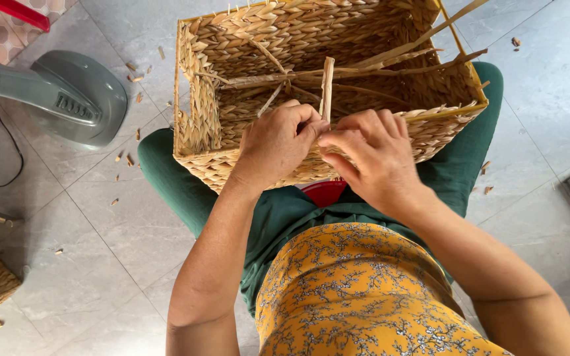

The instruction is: The person sits on the floor with a woven basket on their lap and weaves thin fiber strips into the basket's rim and interior, tucking and pulling each strip by hand to secure the weave. They work one strip at a time, bending and pressing the ends into the woven wall.

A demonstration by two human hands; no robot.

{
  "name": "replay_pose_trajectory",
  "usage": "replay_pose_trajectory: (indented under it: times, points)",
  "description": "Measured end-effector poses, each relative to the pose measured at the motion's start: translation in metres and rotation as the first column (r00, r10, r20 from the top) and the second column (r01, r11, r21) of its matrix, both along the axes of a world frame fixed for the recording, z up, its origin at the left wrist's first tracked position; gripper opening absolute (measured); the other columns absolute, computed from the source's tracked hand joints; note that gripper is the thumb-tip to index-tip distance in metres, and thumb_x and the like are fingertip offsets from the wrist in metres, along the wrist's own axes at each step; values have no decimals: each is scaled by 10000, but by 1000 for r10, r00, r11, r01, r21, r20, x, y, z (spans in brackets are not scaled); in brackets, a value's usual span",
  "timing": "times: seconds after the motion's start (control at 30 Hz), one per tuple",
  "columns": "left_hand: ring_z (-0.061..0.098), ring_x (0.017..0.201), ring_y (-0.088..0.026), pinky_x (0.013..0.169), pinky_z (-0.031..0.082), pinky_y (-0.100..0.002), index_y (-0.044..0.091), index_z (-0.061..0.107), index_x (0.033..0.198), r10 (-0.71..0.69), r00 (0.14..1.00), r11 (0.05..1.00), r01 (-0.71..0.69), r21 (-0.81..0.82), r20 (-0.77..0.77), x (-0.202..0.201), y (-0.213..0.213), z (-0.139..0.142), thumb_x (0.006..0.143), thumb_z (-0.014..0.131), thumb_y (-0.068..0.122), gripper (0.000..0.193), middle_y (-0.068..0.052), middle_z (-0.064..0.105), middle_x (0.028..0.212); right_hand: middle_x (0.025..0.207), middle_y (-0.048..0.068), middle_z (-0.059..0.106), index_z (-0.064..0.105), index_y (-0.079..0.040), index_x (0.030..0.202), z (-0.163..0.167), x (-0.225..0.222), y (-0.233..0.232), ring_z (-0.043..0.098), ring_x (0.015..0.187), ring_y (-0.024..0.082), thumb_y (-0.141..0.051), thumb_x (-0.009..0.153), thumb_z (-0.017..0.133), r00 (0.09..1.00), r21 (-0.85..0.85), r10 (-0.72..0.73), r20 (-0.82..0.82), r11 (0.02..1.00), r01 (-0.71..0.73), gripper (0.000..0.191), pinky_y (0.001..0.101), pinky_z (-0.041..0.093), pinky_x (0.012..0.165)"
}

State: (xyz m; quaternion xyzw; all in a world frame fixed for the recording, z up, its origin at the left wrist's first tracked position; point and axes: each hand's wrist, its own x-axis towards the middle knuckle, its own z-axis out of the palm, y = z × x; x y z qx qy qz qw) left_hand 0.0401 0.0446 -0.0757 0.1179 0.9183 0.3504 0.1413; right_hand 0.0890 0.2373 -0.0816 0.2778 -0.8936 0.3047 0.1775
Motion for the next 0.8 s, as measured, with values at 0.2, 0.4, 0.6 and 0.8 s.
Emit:
replay_pose_trajectory:
  times: [0.2, 0.4, 0.6, 0.8]
  points:
    - [699, 724, -199, 653, 528, -388, 149, 684, 914, 48, 999, 996, -47, 75, -12, 8, 2, 4, 927, 681, 367, 219, 18, 680, 849, 1098, -23, 678, 685, -172, 974, 8, 14, 19, 571, 947, 237, -150, 900, 766, 969, -92, 209, 136, 976, -197, 112, 410, 403, 841]
    - [678, 703, -193, 647, 511, -391, 153, 693, 859, 24, 998, 1000, -24, 5, -51, 5, 6, 5, 951, 699, 398, 262, 24, 668, 806, 1066, 71, 745, 673, -68, 1015, 67, 39, 96, 755, 949, 250, -103, 1003, 632, 141, -730, 946, 293, 317, -606, 55, 423, 580, 807]
    - [674, 728, -211, 638, 506, -397, 151, 695, 882, 32, 997, 999, -32, 6, -71, 10, 8, 5, 956, 675, 407, 267, 17, 665, 814, 1315, 185, 674, 730, -127, 1228, 19, 46, 58, 687, 1091, 320, 19, 872, 657, 975, 4, 162, 154, 986, -165, 393, 422, 547, 919]
    - [708, 753, -193, 684, 515, -378, 156, 680, 941, 57, 998, 997, -55, -44, 24, 10, 13, 7, 955, 688, 417, 261, 39, 710, 824, 1332, 174, 677, 710, -35, 1196, -40, 43, 44, 684, 1217, 277, -111, 1026, 619, 852, -611, 446, 274, 765, -204, 207, 396, 571, 1007]
